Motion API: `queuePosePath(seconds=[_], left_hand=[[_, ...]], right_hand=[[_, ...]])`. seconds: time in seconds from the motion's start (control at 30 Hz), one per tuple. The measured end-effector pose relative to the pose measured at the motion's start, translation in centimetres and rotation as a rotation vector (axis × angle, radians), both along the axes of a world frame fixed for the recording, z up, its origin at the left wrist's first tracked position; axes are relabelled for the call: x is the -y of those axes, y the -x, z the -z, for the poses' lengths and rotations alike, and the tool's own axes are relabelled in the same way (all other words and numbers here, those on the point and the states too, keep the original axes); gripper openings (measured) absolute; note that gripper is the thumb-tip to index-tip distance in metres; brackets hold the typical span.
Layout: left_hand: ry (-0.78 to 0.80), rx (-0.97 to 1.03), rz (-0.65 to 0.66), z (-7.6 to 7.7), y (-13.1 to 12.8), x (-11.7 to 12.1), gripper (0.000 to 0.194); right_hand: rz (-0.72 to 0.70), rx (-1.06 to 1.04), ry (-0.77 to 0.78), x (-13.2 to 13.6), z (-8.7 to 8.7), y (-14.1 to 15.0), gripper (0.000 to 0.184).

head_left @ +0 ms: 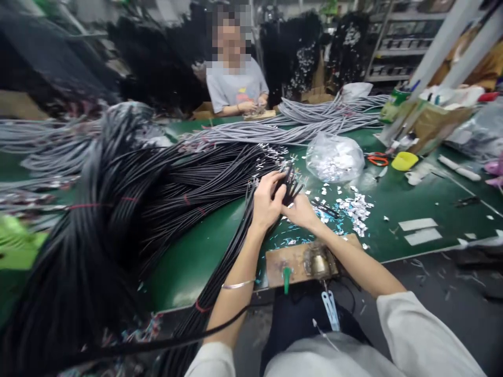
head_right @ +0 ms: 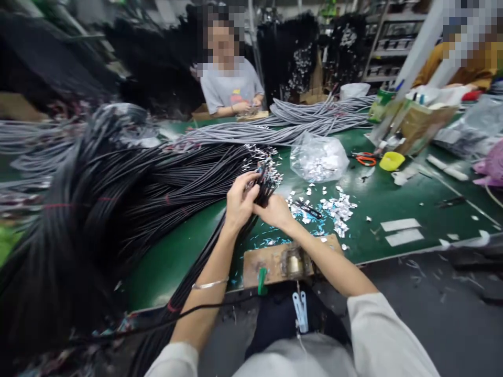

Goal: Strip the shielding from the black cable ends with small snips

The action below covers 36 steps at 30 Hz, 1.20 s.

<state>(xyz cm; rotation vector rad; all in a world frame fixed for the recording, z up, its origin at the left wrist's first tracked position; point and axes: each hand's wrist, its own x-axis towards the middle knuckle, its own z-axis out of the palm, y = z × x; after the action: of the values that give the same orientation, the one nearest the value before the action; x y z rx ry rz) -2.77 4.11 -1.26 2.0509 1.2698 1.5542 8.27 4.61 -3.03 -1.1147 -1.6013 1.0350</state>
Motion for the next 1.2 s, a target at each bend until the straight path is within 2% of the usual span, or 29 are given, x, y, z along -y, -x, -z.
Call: queuePosePath(seconds=[0.1,0.17,0.3,0.4,0.53,0.67,0.73,0.9,0.93,0.97,1.07,1.13,1.2], left_hand=[[0.072,0.036,0.029,-0.5,0.4,0.1,0.041],[0.134,0.070,0.032,-0.8,0.6,0.9,0.043],[0.287,0.332,-0.002,-0.8,0.4,2.3,0.035],[0.401,0.482,0.033,-0.8,0.6,2.6,0.036],[0.411,0.541,0.152,-1.3,0.8,2.9,0.039],[0.432,0.583,0.241,-2.1,0.6,3.4,0.046],[0.432,0.572,0.237,-2.3,0.5,3.6,0.049],[0.426,0.567,0.119,-2.0,0.6,3.7,0.060],[0.447,0.569,0.112,-1.9,0.6,3.7,0.063],[0.475,0.564,0.112,-1.9,0.6,3.7,0.061],[0.554,0.526,0.103,-1.9,0.5,3.8,0.035],[0.573,0.490,0.093,-1.9,0.3,4.0,0.026],[0.570,0.452,0.094,-1.9,0.2,4.1,0.024]], right_hand=[[-0.031,0.229,-0.096,0.5,-0.3,-0.7,0.019],[-0.047,0.342,-0.158,0.9,-0.4,-0.8,0.023],[-0.110,0.332,-0.223,1.8,-0.2,-0.5,0.030],[-0.151,0.310,-0.277,2.4,-0.2,-0.3,0.028],[-0.140,0.389,-0.332,2.9,-0.6,-0.3,0.026],[-0.218,0.428,-0.265,2.9,-1.0,-0.5,0.026],[-0.295,0.414,-0.236,2.7,-1.2,-1.1,0.025],[-0.632,0.558,-0.184,1.6,-2.8,-4.1,0.016],[-0.588,0.515,-0.179,1.5,-3.3,-4.6,0.011],[-0.468,0.426,-0.169,1.4,-3.8,-5.1,0.013],[-0.114,0.005,-0.109,1.6,-5.0,-5.6,0.020],[-0.039,-0.188,-0.078,1.9,-5.4,-5.5,0.019],[-0.019,-0.219,-0.101,2.1,-5.5,-5.3,0.015]])
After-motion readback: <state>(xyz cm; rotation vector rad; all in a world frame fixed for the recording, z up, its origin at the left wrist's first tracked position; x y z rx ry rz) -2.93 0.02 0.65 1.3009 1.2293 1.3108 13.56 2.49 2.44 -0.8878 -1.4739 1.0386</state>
